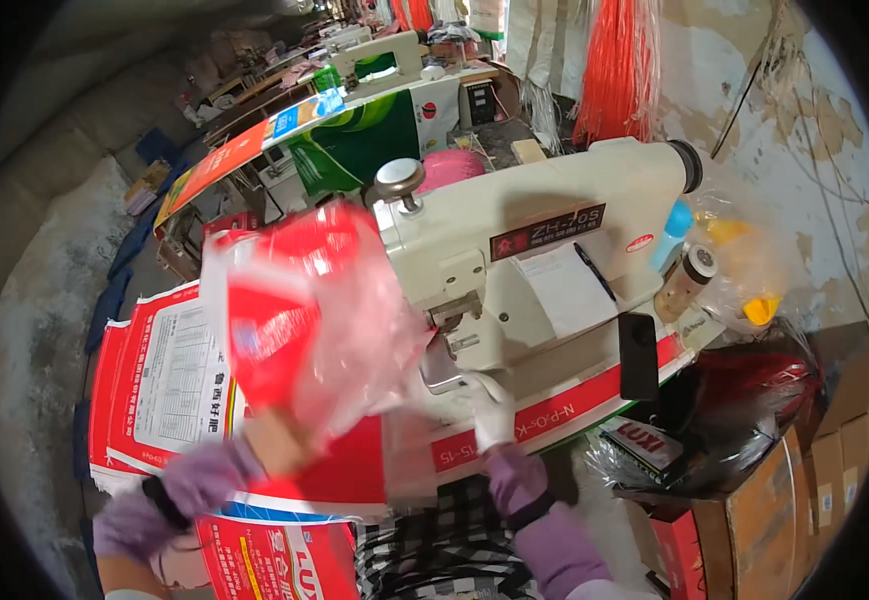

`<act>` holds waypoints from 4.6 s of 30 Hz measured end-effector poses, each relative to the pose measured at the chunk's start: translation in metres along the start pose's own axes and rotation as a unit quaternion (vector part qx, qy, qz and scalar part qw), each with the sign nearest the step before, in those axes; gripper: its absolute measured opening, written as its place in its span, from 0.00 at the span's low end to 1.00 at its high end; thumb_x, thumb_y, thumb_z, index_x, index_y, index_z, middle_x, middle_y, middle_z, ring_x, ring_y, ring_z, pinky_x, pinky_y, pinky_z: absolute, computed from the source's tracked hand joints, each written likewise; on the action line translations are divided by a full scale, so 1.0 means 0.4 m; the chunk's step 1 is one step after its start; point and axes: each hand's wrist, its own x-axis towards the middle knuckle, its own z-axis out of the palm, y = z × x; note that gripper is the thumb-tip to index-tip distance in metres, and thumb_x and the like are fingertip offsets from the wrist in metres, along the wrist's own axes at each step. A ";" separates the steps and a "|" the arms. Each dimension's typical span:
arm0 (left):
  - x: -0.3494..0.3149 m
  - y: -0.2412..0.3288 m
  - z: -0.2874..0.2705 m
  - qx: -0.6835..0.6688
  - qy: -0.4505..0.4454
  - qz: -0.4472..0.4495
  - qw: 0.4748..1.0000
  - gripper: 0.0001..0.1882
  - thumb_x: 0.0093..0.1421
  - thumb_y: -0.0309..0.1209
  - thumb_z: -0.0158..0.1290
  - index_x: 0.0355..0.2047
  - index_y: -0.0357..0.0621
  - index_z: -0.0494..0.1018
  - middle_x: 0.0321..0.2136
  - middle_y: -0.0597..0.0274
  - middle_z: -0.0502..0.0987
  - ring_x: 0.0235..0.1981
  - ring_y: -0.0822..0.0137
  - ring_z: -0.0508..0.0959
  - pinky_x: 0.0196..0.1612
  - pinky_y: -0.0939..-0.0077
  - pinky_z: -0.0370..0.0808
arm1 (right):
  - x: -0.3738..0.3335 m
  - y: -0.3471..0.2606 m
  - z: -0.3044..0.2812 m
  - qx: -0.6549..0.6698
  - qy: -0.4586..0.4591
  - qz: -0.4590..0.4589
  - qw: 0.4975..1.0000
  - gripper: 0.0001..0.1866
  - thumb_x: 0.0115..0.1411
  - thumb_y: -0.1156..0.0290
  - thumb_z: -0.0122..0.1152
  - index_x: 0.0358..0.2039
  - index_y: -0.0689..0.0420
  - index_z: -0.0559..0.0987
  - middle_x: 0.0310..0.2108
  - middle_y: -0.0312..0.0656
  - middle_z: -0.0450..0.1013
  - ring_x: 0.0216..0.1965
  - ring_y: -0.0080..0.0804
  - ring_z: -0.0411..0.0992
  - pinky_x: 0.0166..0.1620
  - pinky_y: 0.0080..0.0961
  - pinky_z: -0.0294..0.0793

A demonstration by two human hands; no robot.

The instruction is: Sewing the edges of plastic fertilizer bags using an industrial sewing machine.

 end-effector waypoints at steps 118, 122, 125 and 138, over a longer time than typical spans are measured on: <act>0.223 0.341 -0.060 -0.492 -0.297 0.005 0.819 0.16 0.61 0.42 0.52 0.28 0.41 0.77 0.22 0.51 0.78 0.24 0.51 0.78 0.34 0.58 0.75 | -0.449 -0.121 -0.011 0.000 -0.217 0.293 0.931 0.15 0.64 0.73 0.51 0.51 0.62 0.74 0.45 0.39 0.76 0.41 0.27 0.74 0.47 0.22 0.71; 0.173 0.436 -0.137 -0.430 -0.255 0.021 0.866 0.18 0.61 0.46 0.54 0.30 0.42 0.77 0.23 0.50 0.78 0.26 0.49 0.79 0.36 0.60 0.76 | -0.508 -0.190 -0.023 -0.180 -0.246 0.240 0.922 0.17 0.66 0.70 0.46 0.52 0.61 0.73 0.44 0.48 0.77 0.47 0.35 0.74 0.50 0.29 0.71; 0.155 0.442 -0.098 -0.535 -0.141 -0.123 0.824 0.16 0.60 0.43 0.56 0.32 0.41 0.76 0.23 0.49 0.78 0.25 0.54 0.79 0.35 0.63 0.76 | -0.491 -0.232 -0.032 -0.077 -0.245 0.298 0.919 0.17 0.67 0.68 0.45 0.52 0.59 0.74 0.41 0.44 0.78 0.37 0.38 0.79 0.44 0.30 0.74; 0.161 0.402 -0.077 -0.279 -0.297 -0.053 0.912 0.11 0.58 0.36 0.52 0.30 0.41 0.78 0.24 0.51 0.78 0.27 0.49 0.80 0.33 0.58 0.76 | -0.457 -0.263 -0.010 -0.247 -0.285 0.250 0.892 0.12 0.63 0.65 0.46 0.35 0.57 0.77 0.30 0.47 0.77 0.28 0.42 0.77 0.33 0.32 0.76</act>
